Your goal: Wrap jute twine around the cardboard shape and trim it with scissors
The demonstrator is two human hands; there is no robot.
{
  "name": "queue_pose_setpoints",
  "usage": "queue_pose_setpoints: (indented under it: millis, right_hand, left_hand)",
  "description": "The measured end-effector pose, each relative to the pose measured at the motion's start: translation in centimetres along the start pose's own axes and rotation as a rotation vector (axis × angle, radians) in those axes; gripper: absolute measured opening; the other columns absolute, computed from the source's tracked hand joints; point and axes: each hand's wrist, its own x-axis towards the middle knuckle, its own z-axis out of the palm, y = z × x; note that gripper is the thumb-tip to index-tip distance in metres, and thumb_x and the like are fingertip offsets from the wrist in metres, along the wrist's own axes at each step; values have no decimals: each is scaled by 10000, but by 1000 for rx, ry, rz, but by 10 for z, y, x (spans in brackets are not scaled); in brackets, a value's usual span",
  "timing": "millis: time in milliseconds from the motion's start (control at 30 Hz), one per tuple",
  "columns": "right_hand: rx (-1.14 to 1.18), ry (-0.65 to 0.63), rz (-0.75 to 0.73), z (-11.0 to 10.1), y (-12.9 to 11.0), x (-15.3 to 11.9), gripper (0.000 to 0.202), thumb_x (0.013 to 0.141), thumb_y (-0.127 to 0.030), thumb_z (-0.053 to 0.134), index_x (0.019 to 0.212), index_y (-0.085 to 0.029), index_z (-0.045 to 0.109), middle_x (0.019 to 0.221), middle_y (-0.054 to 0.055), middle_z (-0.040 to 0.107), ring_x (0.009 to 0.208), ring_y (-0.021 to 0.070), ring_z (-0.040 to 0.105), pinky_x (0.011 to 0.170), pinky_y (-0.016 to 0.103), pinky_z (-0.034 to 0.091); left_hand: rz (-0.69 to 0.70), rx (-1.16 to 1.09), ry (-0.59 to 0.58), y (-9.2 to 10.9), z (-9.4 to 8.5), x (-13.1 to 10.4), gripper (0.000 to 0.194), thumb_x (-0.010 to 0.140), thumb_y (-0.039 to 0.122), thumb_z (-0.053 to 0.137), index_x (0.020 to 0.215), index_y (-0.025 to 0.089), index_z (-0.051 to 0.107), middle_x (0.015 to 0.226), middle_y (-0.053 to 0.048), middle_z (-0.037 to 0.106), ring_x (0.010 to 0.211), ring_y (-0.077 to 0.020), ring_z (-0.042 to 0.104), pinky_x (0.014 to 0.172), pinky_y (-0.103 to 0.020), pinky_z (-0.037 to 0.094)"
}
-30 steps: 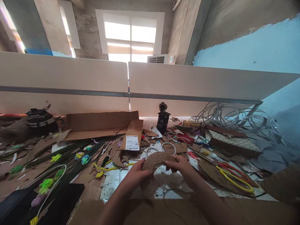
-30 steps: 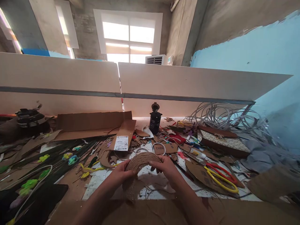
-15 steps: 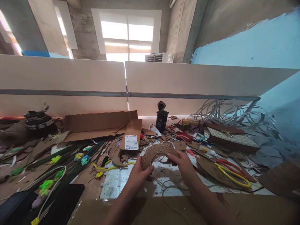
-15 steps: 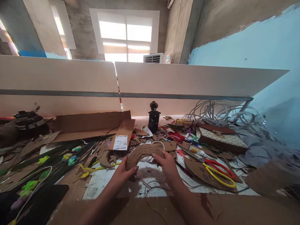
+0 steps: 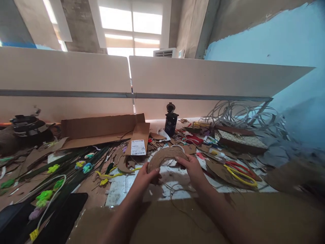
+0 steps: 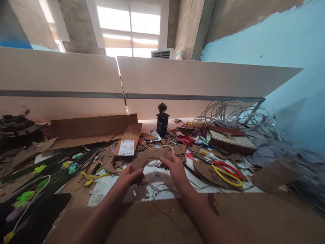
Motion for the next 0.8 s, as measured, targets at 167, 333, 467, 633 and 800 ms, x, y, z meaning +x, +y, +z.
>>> queue_pose_setpoints:
  millis: [167,333,467,633,800]
  right_hand:
    - [-58,-80,26,-4,-5,2,443,698,-609,743,792,-185,651,732,27,704,644,167,592,638,293,450]
    - [-300,-270,-20,-46,-32,-11,378,789,-533,718,918,-177,725,862,44,729,751,183,623,699,296,466]
    - [-738,-494,-51,-84,-51,-49,209,899,-375,622,924,-209,747,862,20,728,801,193,632,717,287,440]
    - [-1055,-695,-96,-94,-48,-101,91,813,-235,716,900,-218,735,946,38,707,886,222,629,737,287,410]
    - [-1103,-618,-123,-74,-40,-114,99,826,-243,732,905,-194,697,970,47,666,904,216,608,749,287,388]
  left_hand:
    - [-101,-81,52,6,-4,0,398,577,326,882,827,141,635,597,-4,660,513,-117,592,515,-215,479]
    - [-82,-55,124,12,-8,1,327,564,306,849,726,136,621,560,6,634,485,-90,542,473,-191,436]
    - [-54,-32,148,15,-8,1,330,548,314,828,700,157,581,548,29,614,466,-86,522,462,-194,433]
    - [-21,-24,152,15,-5,0,334,535,336,814,694,163,577,532,28,610,462,-94,512,439,-198,418]
    - [-35,-73,166,14,-5,0,347,516,338,816,703,162,582,525,18,614,478,-104,528,443,-199,415]
